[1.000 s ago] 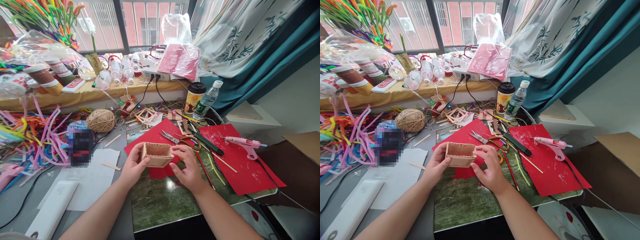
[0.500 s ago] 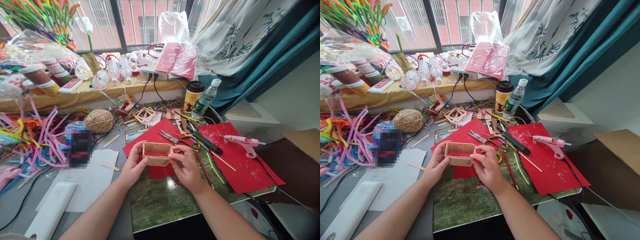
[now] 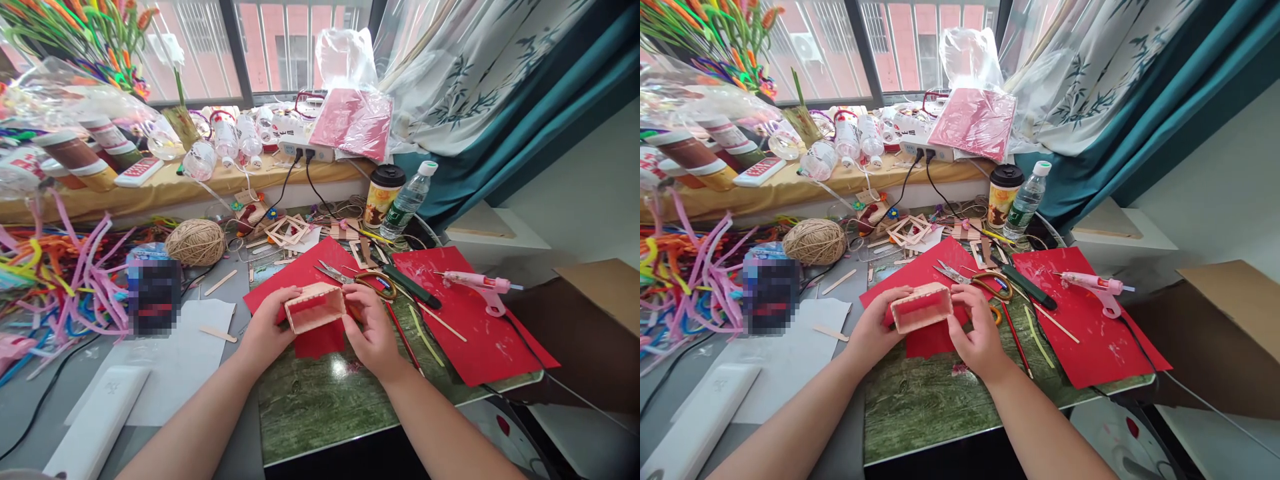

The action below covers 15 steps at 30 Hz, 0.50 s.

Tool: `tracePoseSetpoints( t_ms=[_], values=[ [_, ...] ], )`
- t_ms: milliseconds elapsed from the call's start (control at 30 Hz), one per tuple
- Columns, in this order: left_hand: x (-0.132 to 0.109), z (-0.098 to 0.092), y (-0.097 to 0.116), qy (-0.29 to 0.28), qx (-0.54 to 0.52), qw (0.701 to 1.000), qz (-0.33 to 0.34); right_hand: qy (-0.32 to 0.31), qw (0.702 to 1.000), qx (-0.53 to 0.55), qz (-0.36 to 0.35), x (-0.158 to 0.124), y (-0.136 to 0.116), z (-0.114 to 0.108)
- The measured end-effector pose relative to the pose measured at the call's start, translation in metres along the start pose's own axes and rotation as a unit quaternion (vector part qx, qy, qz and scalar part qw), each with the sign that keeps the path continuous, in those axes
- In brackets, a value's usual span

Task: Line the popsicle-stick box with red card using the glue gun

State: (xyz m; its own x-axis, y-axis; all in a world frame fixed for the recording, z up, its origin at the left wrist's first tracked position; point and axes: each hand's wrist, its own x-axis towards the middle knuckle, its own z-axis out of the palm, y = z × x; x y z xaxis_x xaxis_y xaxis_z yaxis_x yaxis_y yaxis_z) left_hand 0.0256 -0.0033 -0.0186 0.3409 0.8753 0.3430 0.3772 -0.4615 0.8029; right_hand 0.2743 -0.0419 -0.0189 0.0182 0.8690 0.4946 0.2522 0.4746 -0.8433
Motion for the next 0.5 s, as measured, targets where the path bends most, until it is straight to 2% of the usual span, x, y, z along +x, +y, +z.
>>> tracePoseSetpoints(
  t_ms=[100,167,333,500],
  values=[
    [-0.001,-0.008,0.002,0.036,0.109,0.978,0.174,0.002,0.995,0.080,0.051,-0.002,0.003,0.001],
    [-0.003,-0.011,0.005,0.048,0.154,0.960,0.231,-0.016,0.993,0.094,0.070,-0.002,0.006,0.001],
    [-0.006,-0.013,0.006,0.048,0.199,0.943,0.263,-0.020,0.999,0.013,0.029,-0.001,0.010,-0.003],
    [-0.005,-0.014,0.004,0.039,0.214,0.938,0.271,-0.011,1.000,0.004,0.005,0.002,0.009,-0.004]
  ],
)
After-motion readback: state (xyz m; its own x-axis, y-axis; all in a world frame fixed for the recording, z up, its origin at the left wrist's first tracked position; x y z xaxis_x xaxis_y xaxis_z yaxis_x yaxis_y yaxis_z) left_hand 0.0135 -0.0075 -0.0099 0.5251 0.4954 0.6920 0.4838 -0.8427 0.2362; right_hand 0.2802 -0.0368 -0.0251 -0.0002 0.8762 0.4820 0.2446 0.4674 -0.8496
